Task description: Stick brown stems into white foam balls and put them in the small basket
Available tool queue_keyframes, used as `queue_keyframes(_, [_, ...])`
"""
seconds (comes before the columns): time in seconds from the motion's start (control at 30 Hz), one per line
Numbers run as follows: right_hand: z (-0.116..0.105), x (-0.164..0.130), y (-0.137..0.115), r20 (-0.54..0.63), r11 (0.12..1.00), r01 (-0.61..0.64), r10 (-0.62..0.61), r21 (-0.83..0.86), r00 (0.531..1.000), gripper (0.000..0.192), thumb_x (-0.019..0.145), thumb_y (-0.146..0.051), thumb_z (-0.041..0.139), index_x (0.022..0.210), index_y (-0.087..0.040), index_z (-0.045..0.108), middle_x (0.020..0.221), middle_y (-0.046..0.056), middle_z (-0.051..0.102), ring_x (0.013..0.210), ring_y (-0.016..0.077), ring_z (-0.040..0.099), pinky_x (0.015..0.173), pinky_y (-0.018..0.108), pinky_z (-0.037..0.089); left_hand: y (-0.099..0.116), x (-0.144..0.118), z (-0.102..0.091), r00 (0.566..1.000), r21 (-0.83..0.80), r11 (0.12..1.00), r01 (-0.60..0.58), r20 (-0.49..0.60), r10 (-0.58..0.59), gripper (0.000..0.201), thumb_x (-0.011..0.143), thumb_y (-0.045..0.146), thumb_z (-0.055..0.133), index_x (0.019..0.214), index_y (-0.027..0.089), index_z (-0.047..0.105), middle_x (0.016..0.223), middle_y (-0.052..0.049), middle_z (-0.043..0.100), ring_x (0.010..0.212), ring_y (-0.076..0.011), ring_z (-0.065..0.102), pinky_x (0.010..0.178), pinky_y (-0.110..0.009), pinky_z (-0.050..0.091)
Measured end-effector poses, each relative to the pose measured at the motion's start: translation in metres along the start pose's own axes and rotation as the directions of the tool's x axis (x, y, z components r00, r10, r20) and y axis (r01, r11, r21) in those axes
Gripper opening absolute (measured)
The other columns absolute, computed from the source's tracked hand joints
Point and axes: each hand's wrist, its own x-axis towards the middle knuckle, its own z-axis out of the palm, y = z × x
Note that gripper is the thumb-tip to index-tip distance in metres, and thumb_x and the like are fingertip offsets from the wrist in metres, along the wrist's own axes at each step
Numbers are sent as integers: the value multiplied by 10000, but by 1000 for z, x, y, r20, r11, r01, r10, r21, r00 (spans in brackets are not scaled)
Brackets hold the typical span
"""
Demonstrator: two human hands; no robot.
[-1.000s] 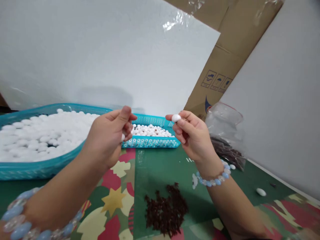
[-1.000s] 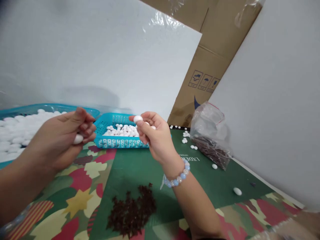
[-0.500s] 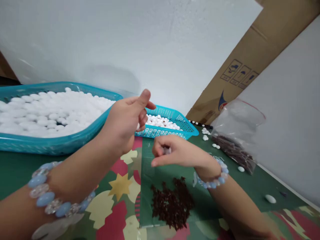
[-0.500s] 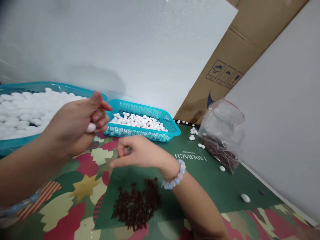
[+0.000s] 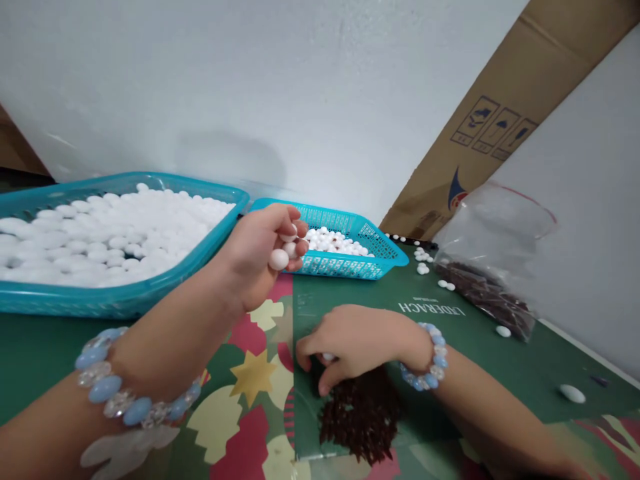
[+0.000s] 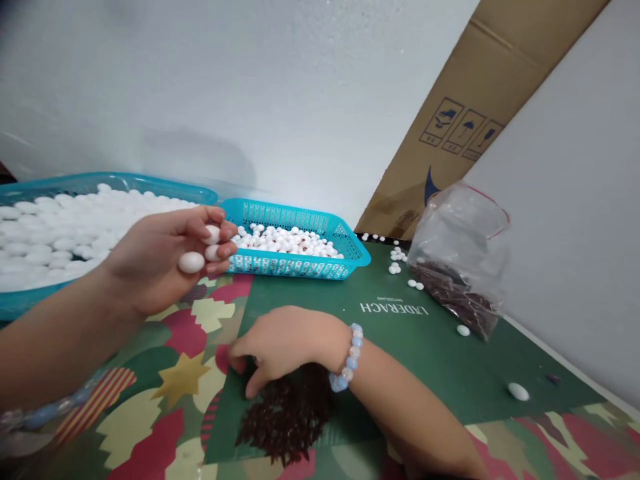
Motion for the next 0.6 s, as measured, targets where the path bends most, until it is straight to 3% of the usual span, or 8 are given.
queue_keyframes(0.13, [-1,4,2,48,999,39,-40,26,998,145,652,-287,506,731,-165,514,591,-40,491,473,59,350,409,170,230,0,0,-1,1000,70,998,-3,25,1,152,561,-5,342,588,144,357,529,19,384,332,-22,341,281,-130,229])
queue_keyframes(0.3, [-4,5,1,101,996,74,-78,48,992,71,651,-176,499,702,-139,532,611,-40,509,496,49,371,431,163,248,0,2,-4,991,104,994,-39,132,25,160,685,134,382,527,114,402,529,-4,460,305,4,304,273,-115,224])
queue_keyframes(0.47, [-6,4,1,78,996,48,-54,77,995,65,634,-141,492,674,-127,542,602,-43,503,479,38,363,425,153,250,-1,2,-5,983,69,997,-28,183,15,242,725,223,358,513,121,411,492,-9,507,281,7,294,270,-107,206])
queue_keyframes(0.6, [-6,4,1,53,988,65,-73,136,996,125,650,-231,514,667,-111,543,589,-39,498,483,31,382,435,138,267,-1,2,-5,980,50,998,-34,195,24,250,731,236,347,513,130,405,484,-4,514,277,4,292,270,-106,206])
